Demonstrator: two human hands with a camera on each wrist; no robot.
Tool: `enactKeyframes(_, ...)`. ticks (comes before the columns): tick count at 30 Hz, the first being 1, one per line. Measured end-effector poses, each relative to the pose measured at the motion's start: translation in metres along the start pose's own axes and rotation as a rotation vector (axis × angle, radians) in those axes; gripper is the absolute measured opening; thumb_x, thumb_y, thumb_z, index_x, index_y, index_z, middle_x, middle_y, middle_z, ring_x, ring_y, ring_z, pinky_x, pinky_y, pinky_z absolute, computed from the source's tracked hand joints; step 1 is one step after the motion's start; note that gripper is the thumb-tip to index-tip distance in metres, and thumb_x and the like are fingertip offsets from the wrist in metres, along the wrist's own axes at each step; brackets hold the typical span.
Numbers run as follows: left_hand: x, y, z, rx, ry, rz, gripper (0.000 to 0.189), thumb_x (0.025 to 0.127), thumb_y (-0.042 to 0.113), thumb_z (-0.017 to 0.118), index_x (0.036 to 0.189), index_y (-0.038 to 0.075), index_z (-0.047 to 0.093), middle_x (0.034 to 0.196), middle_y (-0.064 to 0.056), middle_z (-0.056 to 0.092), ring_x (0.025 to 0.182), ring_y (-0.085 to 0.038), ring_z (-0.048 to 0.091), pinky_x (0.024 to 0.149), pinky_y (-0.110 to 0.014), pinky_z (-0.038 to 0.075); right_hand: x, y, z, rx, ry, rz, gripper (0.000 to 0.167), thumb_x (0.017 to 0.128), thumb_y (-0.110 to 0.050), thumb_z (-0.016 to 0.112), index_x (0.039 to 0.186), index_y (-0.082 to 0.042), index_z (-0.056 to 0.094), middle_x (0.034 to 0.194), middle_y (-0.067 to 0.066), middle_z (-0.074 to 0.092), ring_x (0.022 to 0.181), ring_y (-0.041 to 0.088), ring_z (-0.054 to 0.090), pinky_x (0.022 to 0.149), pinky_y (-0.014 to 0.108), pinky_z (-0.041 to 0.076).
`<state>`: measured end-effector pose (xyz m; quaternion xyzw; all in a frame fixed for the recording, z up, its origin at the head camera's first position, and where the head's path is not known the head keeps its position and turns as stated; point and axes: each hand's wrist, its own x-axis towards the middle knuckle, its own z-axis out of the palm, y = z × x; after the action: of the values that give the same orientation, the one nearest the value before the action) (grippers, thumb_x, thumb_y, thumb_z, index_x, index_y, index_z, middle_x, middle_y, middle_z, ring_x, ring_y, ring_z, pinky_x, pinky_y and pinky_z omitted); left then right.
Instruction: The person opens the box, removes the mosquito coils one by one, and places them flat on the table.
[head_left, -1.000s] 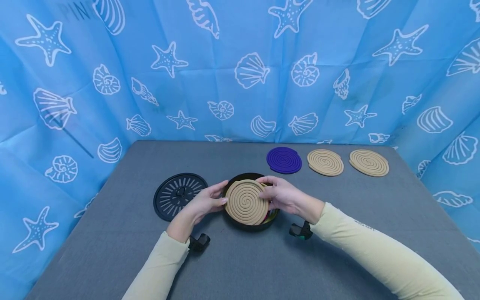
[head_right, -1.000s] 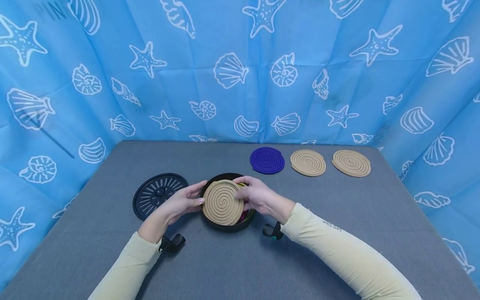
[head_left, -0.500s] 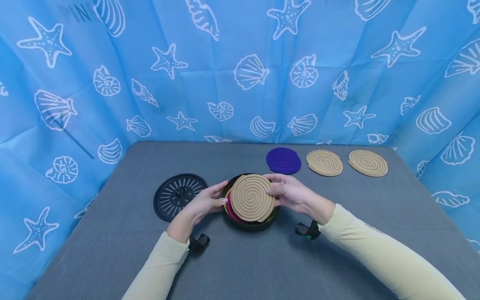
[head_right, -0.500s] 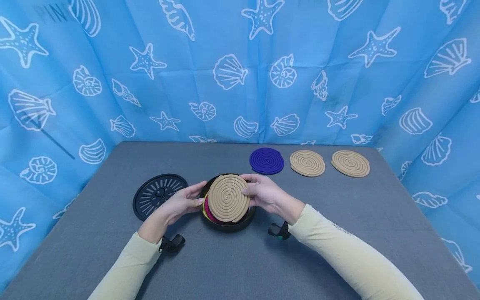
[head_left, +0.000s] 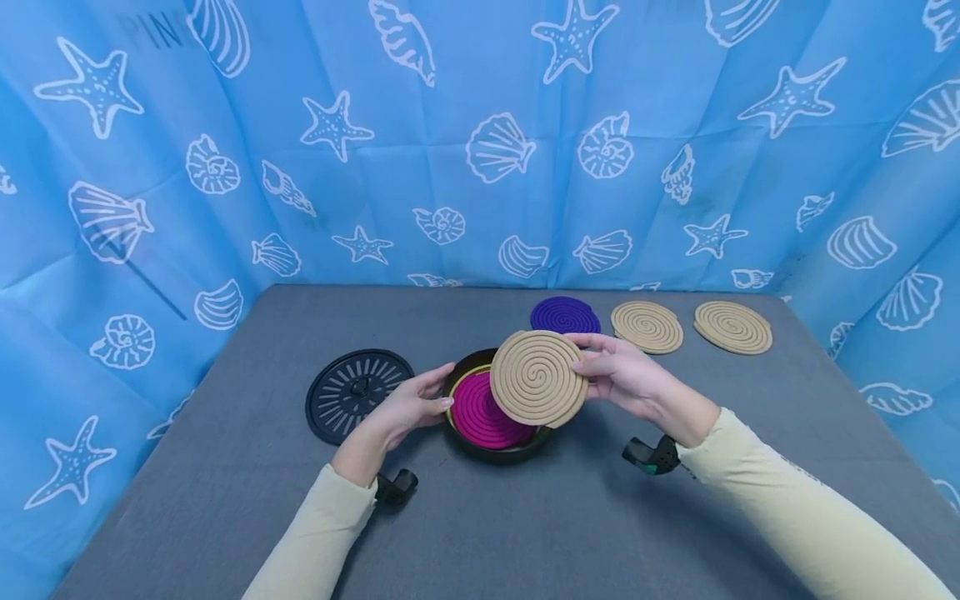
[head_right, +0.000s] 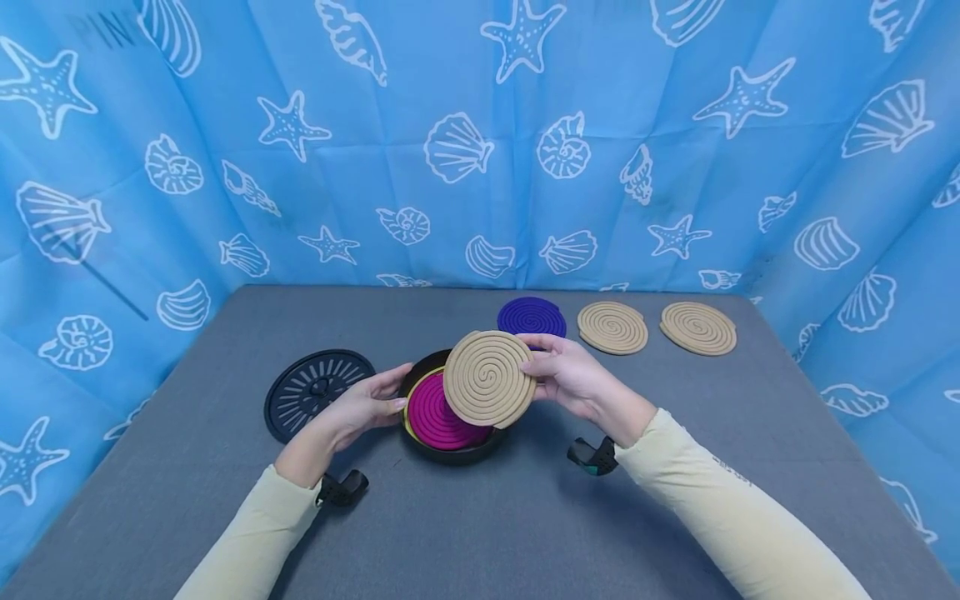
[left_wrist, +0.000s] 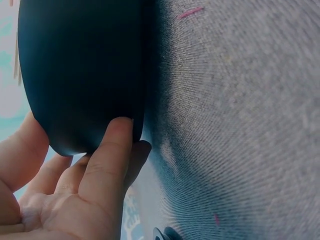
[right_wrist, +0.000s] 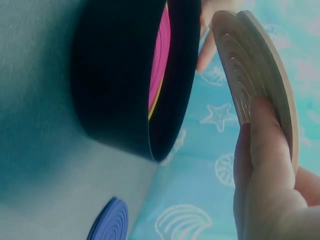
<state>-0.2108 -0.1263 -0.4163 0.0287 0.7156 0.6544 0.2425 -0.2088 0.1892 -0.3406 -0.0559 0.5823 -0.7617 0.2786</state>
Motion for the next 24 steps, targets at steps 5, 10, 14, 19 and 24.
enactKeyframes(5,0.0,0.0,0.0,-0.019,0.014,-0.012,0.058,0.099,0.002,0.053,0.152,0.014,0.034,0.158,-0.012,0.024,0.143,-0.032,0.026,0.107,-0.049,0.037,-0.007,-0.006,-0.009,0.01,0.021,-0.007,0.063,0.096,0.011,0.041,0.151,0.008,0.011,0.108,0.007,0.067,0.097,0.019,0.069,0.081,0.036,0.057)
enactKeyframes(10,-0.001,0.001,-0.001,-0.023,0.011,-0.016,0.058,0.099,0.002,0.052,0.152,0.014,0.033,0.158,-0.013,0.024,0.142,-0.032,0.027,0.107,-0.049,0.038,-0.013,-0.011,-0.018,0.039,0.047,-0.002,0.065,0.097,0.01,0.043,0.152,0.005,0.007,0.109,0.006,0.067,0.098,0.018,0.068,0.083,0.035,0.057)
enactKeyframes(14,-0.001,0.001,-0.001,-0.024,0.0,-0.02,0.059,0.099,0.002,0.051,0.153,0.013,0.031,0.158,-0.014,0.023,0.142,-0.032,0.027,0.107,-0.048,0.038,-0.017,-0.013,-0.027,0.055,0.051,-0.014,0.067,0.098,0.009,0.042,0.153,0.004,0.004,0.109,0.005,0.067,0.099,0.017,0.067,0.084,0.034,0.056)
enactKeyframes(19,0.0,0.001,-0.001,-0.034,0.007,-0.023,0.057,0.099,0.003,0.052,0.152,0.015,0.034,0.158,-0.013,0.026,0.142,-0.032,0.028,0.107,-0.048,0.038,-0.024,-0.015,-0.038,0.097,0.057,-0.023,0.068,0.098,0.011,0.04,0.153,0.003,0.002,0.109,0.006,0.066,0.099,0.018,0.067,0.082,0.034,0.057)
enactKeyframes(24,0.0,0.002,-0.001,-0.035,0.013,-0.021,0.057,0.099,0.004,0.053,0.152,0.015,0.035,0.158,-0.013,0.026,0.142,-0.032,0.028,0.107,-0.049,0.038,-0.03,-0.017,-0.051,0.135,0.08,-0.028,0.072,0.097,0.012,0.04,0.153,0.001,-0.004,0.109,0.005,0.066,0.099,0.019,0.067,0.081,0.036,0.057)
